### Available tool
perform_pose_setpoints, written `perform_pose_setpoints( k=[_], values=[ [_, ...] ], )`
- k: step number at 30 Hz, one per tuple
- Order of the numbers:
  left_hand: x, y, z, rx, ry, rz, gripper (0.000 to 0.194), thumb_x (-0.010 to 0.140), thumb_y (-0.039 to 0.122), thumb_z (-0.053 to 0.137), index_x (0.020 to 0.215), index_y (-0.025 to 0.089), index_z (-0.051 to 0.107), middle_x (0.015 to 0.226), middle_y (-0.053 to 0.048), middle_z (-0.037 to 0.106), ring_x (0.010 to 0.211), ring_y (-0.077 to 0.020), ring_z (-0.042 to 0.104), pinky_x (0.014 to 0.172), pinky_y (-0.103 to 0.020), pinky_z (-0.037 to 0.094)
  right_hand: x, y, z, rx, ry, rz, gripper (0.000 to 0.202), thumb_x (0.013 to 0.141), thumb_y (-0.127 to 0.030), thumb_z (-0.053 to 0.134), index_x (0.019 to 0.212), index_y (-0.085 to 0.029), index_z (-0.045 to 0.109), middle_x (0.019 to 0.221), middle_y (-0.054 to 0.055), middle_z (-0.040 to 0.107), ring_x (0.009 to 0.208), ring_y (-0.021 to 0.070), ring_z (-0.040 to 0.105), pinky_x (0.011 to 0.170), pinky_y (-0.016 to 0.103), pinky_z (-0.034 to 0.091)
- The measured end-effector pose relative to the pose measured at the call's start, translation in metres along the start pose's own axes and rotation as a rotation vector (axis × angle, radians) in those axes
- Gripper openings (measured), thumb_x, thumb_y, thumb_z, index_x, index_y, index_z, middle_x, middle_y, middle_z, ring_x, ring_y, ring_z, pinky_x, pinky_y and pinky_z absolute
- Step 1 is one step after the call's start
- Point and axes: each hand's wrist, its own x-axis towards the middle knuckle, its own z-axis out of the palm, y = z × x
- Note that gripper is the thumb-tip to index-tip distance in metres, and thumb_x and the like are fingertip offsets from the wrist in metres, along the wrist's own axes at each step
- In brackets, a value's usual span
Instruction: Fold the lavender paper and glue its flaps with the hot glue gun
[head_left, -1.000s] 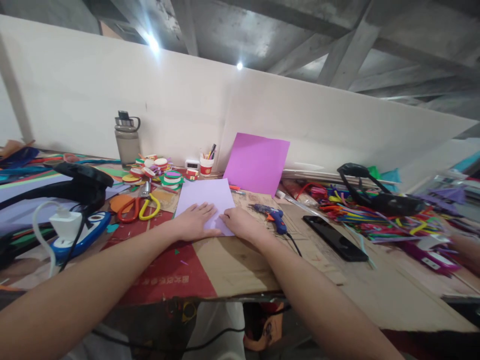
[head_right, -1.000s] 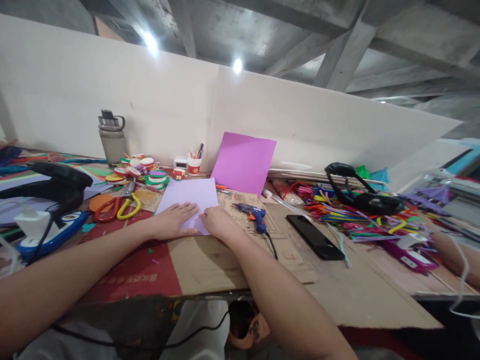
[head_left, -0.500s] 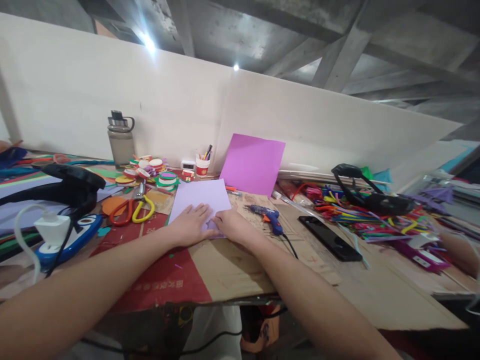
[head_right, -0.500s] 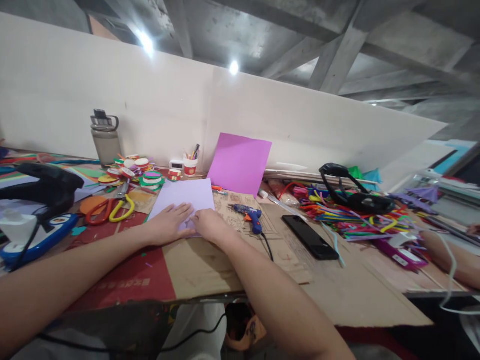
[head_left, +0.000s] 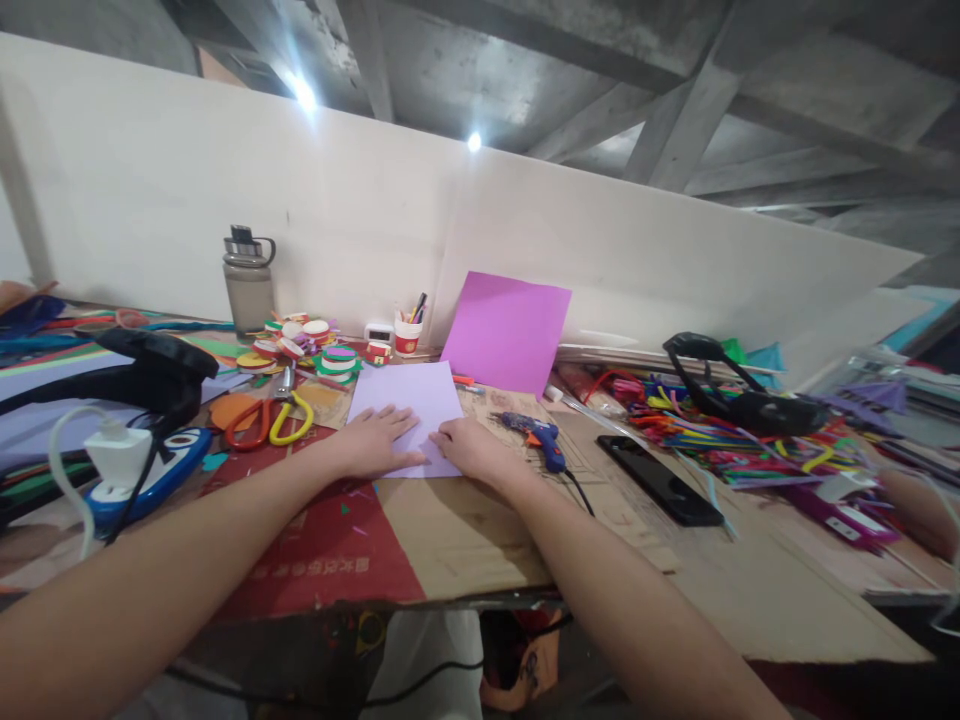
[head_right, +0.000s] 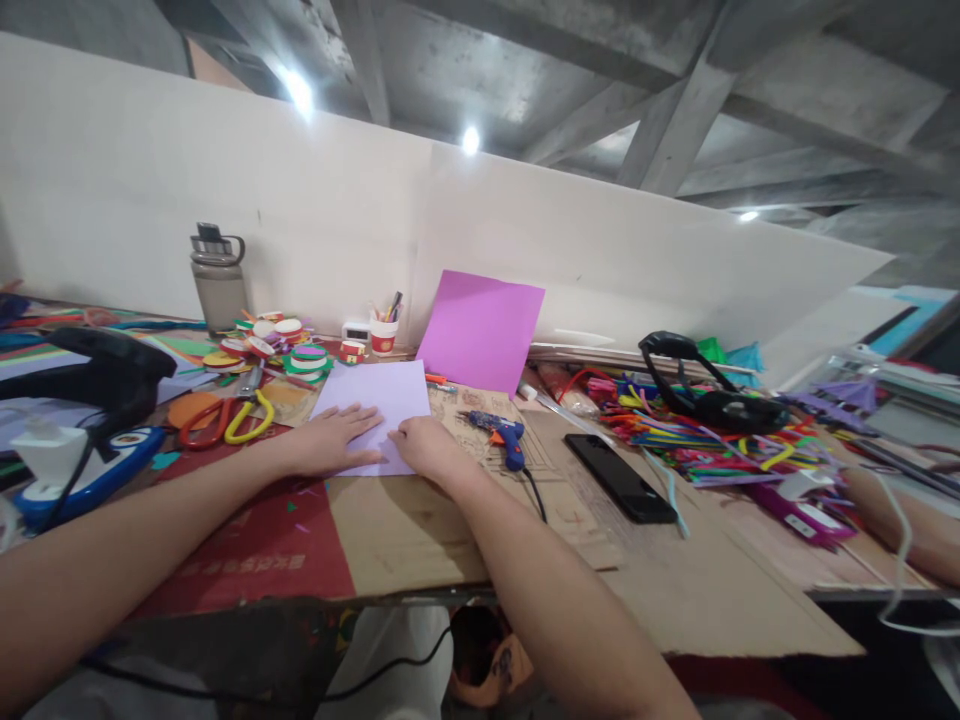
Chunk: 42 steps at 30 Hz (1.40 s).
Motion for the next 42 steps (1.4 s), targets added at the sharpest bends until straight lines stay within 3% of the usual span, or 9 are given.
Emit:
perform_pose_setpoints(
  k=[3,5,9,14,24,29,32,36,42],
  values=[
    [0.001,0.004,0.001,-0.014,0.094,-0.036,0.074,0.088,0.065,0.026,0.143,0.015,0.034,0.15,-0.014,0.029,0.14,-0.0264,0.022,0.111,-0.044,0.018,0.0,0.003,-0.004,-0.018,0.084,0.029,0.037,0.094,-0.033,0.038,0.092,-0.013,0.07,0.093,0.012,0.071,0.077,0.0156,0.061,0.068,0.024,0.037],
    [0.001,0.01,0.003,-0.036,0.113,0.014,0.072,0.091,0.062,0.023,0.144,0.014,0.03,0.152,-0.014,0.025,0.141,-0.0234,0.019,0.112,-0.041,0.017,0.0,0.004,-0.006,0.0,0.122,0.025,0.038,0.095,-0.034,0.037,0.092,-0.014,0.069,0.092,0.011,0.071,0.076,0.0147,0.061,0.067,0.024,0.037],
    [-0.002,0.022,0.008,0.002,0.033,0.152,0.08,0.088,0.067,0.022,0.145,0.012,0.028,0.153,-0.015,0.019,0.142,-0.0241,0.014,0.114,-0.041,0.01,-0.002,0.0,-0.004,0.004,0.062,-0.043,0.036,0.095,-0.033,0.038,0.094,-0.016,0.069,0.094,0.009,0.071,0.079,0.0143,0.062,0.068,0.023,0.038],
    [-0.004,0.026,0.009,0.032,-0.001,0.162,0.08,0.087,0.069,0.021,0.144,0.013,0.031,0.152,-0.016,0.02,0.142,-0.025,0.014,0.113,-0.043,0.01,-0.004,-0.002,0.0,-0.007,0.015,-0.078,0.034,0.095,-0.033,0.039,0.099,-0.018,0.069,0.098,0.009,0.071,0.085,0.0148,0.062,0.073,0.022,0.039],
    [-0.003,0.006,0.005,0.011,-0.019,0.068,0.077,0.089,0.066,0.018,0.146,0.014,0.026,0.152,-0.015,0.02,0.142,-0.0263,0.015,0.112,-0.045,0.013,0.001,0.009,0.002,-0.077,0.017,0.003,0.032,0.092,-0.036,0.044,0.089,-0.015,0.068,0.091,0.011,0.07,0.078,0.0165,0.062,0.064,0.024,0.036],
    [0.0,-0.002,0.004,-0.002,0.081,-0.024,0.073,0.09,0.062,0.025,0.144,0.013,0.029,0.152,-0.017,0.022,0.141,-0.0272,0.016,0.112,-0.045,0.017,0.003,0.013,0.0,-0.092,0.066,0.063,0.034,0.093,-0.034,0.041,0.09,-0.014,0.068,0.09,0.012,0.07,0.078,0.0169,0.062,0.066,0.025,0.037],
    [0.0,0.006,0.006,-0.019,0.149,0.085,0.074,0.09,0.061,0.026,0.145,0.012,0.026,0.154,-0.016,0.016,0.142,-0.0254,0.011,0.113,-0.042,0.015,0.0,0.007,-0.001,-0.06,0.092,0.02,0.035,0.094,-0.033,0.039,0.092,-0.014,0.069,0.091,0.012,0.07,0.079,0.0162,0.062,0.069,0.024,0.038],
    [-0.002,0.017,0.008,0.014,0.035,0.247,0.075,0.088,0.067,0.024,0.143,0.016,0.034,0.153,-0.013,0.021,0.142,-0.0234,0.015,0.114,-0.04,0.011,-0.005,0.0,0.0,0.039,0.036,-0.111,0.033,0.095,-0.031,0.039,0.098,-0.017,0.069,0.101,0.009,0.07,0.088,0.0151,0.063,0.078,0.022,0.039],
    [-0.004,0.021,0.006,0.038,-0.013,0.237,0.079,0.087,0.069,0.02,0.145,0.015,0.03,0.152,-0.012,0.023,0.142,-0.0225,0.017,0.113,-0.041,0.012,-0.005,0.001,-0.001,-0.02,-0.012,-0.037,0.035,0.094,-0.034,0.038,0.096,-0.016,0.069,0.098,0.011,0.071,0.086,0.0167,0.063,0.075,0.024,0.04]
  ],
)
